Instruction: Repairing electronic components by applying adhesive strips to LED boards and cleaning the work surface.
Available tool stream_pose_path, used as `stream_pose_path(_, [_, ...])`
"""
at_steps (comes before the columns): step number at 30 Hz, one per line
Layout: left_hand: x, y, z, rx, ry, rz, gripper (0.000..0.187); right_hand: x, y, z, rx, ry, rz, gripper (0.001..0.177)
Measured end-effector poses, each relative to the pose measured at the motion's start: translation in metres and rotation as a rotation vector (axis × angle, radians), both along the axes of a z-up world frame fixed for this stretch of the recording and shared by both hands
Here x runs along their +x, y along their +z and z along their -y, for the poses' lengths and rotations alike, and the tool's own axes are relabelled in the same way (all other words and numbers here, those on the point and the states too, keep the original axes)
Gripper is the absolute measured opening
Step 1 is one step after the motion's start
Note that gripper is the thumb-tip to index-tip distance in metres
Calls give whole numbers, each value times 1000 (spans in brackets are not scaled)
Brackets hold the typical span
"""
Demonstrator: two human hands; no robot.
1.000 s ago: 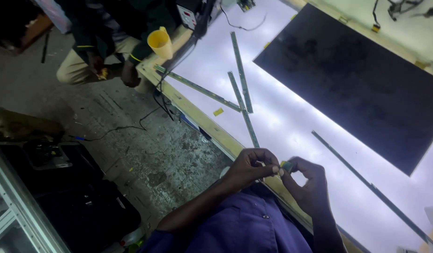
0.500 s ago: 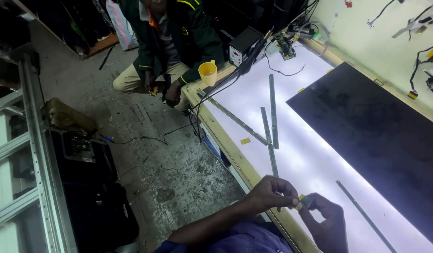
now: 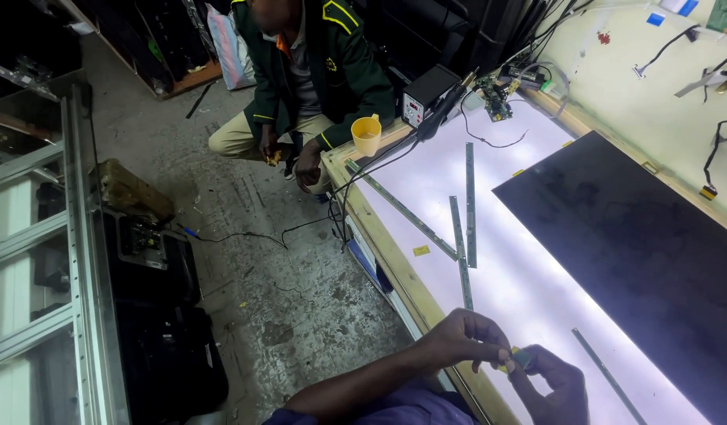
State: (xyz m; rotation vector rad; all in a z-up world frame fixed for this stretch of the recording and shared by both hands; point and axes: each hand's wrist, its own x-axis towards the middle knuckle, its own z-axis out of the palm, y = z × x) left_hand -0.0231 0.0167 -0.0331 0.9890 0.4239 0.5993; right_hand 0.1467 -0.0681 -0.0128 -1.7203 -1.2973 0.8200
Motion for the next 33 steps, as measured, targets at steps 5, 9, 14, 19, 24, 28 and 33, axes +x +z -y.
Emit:
stream_pose_path(5, [0,4,3,8,21,-31,12,-1,3,-1,32,21,21,25])
stream_pose_path(9, [4,-1,6,3,54,10,11,-1,8,0,-4,32,43,25])
stream_pose_path(14, [5,-6,9,-26,56,83,9,-1,7,0,-45,2,50,22])
stream_pose_path(19, [3,-4,10,-27,72,92,7,11,-26,-5,-44,4,155,22])
stream_pose_path(24, [2,-10,11,-25,88,61,7,10,-12,-4,-146,30,167,19])
stream_pose_path(28, [1,-11,11,12,84,27,10,4,2,-3,-56,80,56,20])
stream_pose_path(33, [-1,-6,13,-5,83,58,10,2,2,-1,-54,59,23,23])
